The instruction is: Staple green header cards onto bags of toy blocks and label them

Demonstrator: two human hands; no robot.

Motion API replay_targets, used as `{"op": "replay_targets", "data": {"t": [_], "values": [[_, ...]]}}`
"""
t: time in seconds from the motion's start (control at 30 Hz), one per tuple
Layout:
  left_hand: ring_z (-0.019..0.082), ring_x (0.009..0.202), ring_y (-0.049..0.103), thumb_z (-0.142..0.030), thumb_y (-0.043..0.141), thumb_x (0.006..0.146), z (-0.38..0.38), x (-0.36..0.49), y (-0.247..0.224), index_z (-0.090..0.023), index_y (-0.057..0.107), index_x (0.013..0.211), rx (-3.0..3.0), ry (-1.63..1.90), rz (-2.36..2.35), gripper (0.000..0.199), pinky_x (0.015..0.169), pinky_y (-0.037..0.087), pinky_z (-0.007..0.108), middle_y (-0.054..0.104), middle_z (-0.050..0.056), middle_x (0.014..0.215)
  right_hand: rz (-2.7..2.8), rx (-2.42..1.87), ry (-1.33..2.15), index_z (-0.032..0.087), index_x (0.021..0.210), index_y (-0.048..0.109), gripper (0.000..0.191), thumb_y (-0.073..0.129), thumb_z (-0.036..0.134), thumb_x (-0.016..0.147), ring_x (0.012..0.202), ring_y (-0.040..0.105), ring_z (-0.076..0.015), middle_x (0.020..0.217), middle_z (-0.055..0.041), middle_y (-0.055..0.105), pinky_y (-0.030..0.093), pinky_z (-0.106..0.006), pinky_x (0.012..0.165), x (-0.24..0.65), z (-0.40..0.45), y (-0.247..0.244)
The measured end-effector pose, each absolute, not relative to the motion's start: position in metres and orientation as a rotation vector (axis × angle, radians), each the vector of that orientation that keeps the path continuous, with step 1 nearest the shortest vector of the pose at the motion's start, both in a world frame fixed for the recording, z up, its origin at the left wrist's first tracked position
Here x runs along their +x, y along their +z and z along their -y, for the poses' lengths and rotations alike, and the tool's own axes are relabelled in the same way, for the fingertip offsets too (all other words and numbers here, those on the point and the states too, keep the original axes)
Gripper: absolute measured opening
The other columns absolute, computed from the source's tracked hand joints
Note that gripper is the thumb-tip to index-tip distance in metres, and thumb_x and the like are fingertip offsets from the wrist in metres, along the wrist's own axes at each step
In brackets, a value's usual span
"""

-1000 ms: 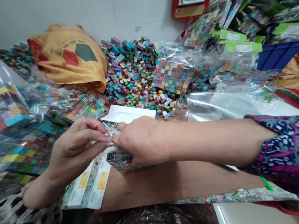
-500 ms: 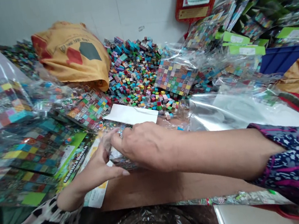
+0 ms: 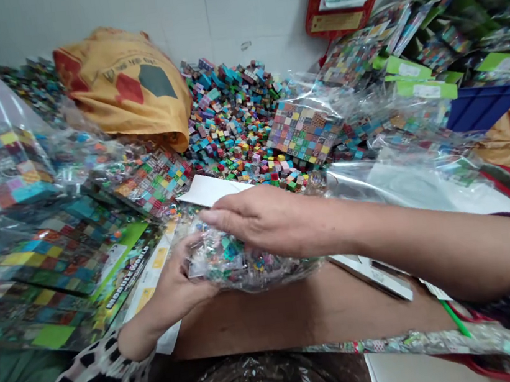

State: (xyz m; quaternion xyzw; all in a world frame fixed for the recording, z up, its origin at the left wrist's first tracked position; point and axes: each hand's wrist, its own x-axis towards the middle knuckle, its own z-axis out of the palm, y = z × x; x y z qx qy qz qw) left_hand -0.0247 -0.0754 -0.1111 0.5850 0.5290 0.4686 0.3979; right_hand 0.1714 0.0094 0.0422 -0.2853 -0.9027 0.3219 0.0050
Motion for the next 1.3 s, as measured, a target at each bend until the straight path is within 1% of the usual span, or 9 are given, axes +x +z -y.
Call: {"op": "replay_targets", "data": {"t": [0.07, 0.2, 0.27, 0.37, 0.53, 0.8, 0.93, 1.17, 1.3], "values": [[0.024, 0.096, 0.066, -0.022, 0.076, 0.066, 0.076, -0.027, -0.115, -0.025, 0.053, 0.130, 1.521, 1.195, -1.356, 0.068, 0.087, 0.053, 0.040, 0.069, 0.003, 0.114, 2.875, -0.874, 1.025, 0.016, 0.122, 0.065, 0.032, 0.042, 0.019, 0.099, 0.077, 0.067, -0.0140, 0.095, -0.0047, 0.073, 0.051, -0.025, 0.072, 0.173, -0.013, 0.043], [0.028, 0.111, 0.062, -0.026, 0.076, 0.068, 0.076, -0.032, -0.122, -0.025, 0.052, 0.132, 1.593, 1.224, -1.347, 0.069, 0.097, 0.049, 0.046, 0.065, 0.007, 0.127, 3.147, -0.432, 0.770, 0.024, 0.139, 0.056, 0.064, 0.058, 0.001, 0.079, 0.114, 0.062, -0.0190, 0.133, -0.0084, 0.062, 0.048, -0.030, 0.095, 0.172, -0.012, 0.044], [0.029, 0.112, 0.063, -0.029, 0.077, 0.068, 0.075, -0.034, -0.123, -0.025, 0.050, 0.135, 1.590, 1.208, -1.329, 0.072, 0.098, 0.049, 0.047, 0.064, 0.008, 0.129, 3.233, -0.353, 0.681, 0.027, 0.143, 0.053, 0.065, 0.061, 0.008, 0.081, 0.110, 0.062, -0.0203, 0.138, -0.0099, 0.056, 0.049, -0.031, 0.090, 0.168, -0.011, 0.046], [0.029, 0.112, 0.064, -0.027, 0.079, 0.068, 0.074, -0.036, -0.123, -0.027, 0.048, 0.139, 1.601, 1.168, -1.338, 0.078, 0.097, 0.050, 0.047, 0.064, 0.008, 0.131, 3.358, -0.353, 0.420, 0.032, 0.137, 0.058, 0.054, 0.063, 0.018, 0.085, 0.089, 0.064, -0.0182, 0.132, -0.0091, 0.058, 0.046, -0.030, 0.071, 0.160, -0.010, 0.046], [0.032, 0.127, 0.057, -0.025, 0.083, 0.067, 0.071, -0.038, -0.123, -0.028, 0.046, 0.141, 1.714, 1.186, -1.312, 0.083, 0.108, 0.044, 0.048, 0.058, 0.008, 0.141, 3.397, -0.159, -0.027, 0.035, 0.131, 0.063, 0.043, 0.065, 0.028, 0.089, 0.066, 0.054, -0.0119, 0.115, -0.0062, 0.062, 0.024, -0.028, 0.053, 0.152, -0.013, 0.039], [0.029, 0.115, 0.062, -0.028, 0.081, 0.071, 0.071, -0.037, -0.119, -0.024, 0.049, 0.136, 1.735, 1.165, -1.305, 0.072, 0.098, 0.051, 0.043, 0.064, 0.008, 0.131, 3.350, 0.127, -0.146, 0.035, 0.121, 0.070, 0.030, 0.055, 0.026, 0.096, 0.057, 0.044, -0.0078, 0.124, -0.0052, 0.062, 0.020, -0.029, 0.052, 0.156, -0.016, 0.030], [0.029, 0.117, 0.061, -0.033, 0.079, 0.074, 0.071, -0.038, -0.117, -0.024, 0.046, 0.138, 1.714, 1.146, -1.298, 0.072, 0.100, 0.050, 0.045, 0.063, 0.009, 0.133, 3.319, 0.124, -0.138, 0.032, 0.116, 0.071, 0.026, 0.056, 0.030, 0.095, 0.060, 0.047, -0.0088, 0.124, -0.0061, 0.062, 0.020, -0.029, 0.054, 0.157, -0.017, 0.027], [0.031, 0.124, 0.059, -0.039, 0.084, 0.071, 0.071, -0.039, -0.118, -0.028, 0.049, 0.138, 1.654, 1.163, -1.271, 0.076, 0.105, 0.046, 0.048, 0.062, 0.008, 0.136, 3.299, -0.347, -0.058, 0.028, 0.109, 0.073, 0.028, 0.060, 0.046, 0.092, 0.060, 0.053, -0.0110, 0.110, -0.0070, 0.066, 0.015, -0.028, 0.051, 0.155, -0.007, 0.031], [0.031, 0.117, 0.062, -0.041, 0.095, 0.053, 0.073, -0.036, -0.114, -0.029, 0.051, 0.136, 1.503, 1.178, -1.226, 0.095, 0.101, 0.049, 0.047, 0.065, 0.006, 0.131, 3.216, -0.600, -0.085, 0.024, 0.103, 0.073, 0.038, 0.049, 0.054, 0.096, 0.059, 0.058, -0.0142, 0.099, -0.0072, 0.068, 0.014, -0.028, 0.049, 0.147, 0.008, 0.025]]}}
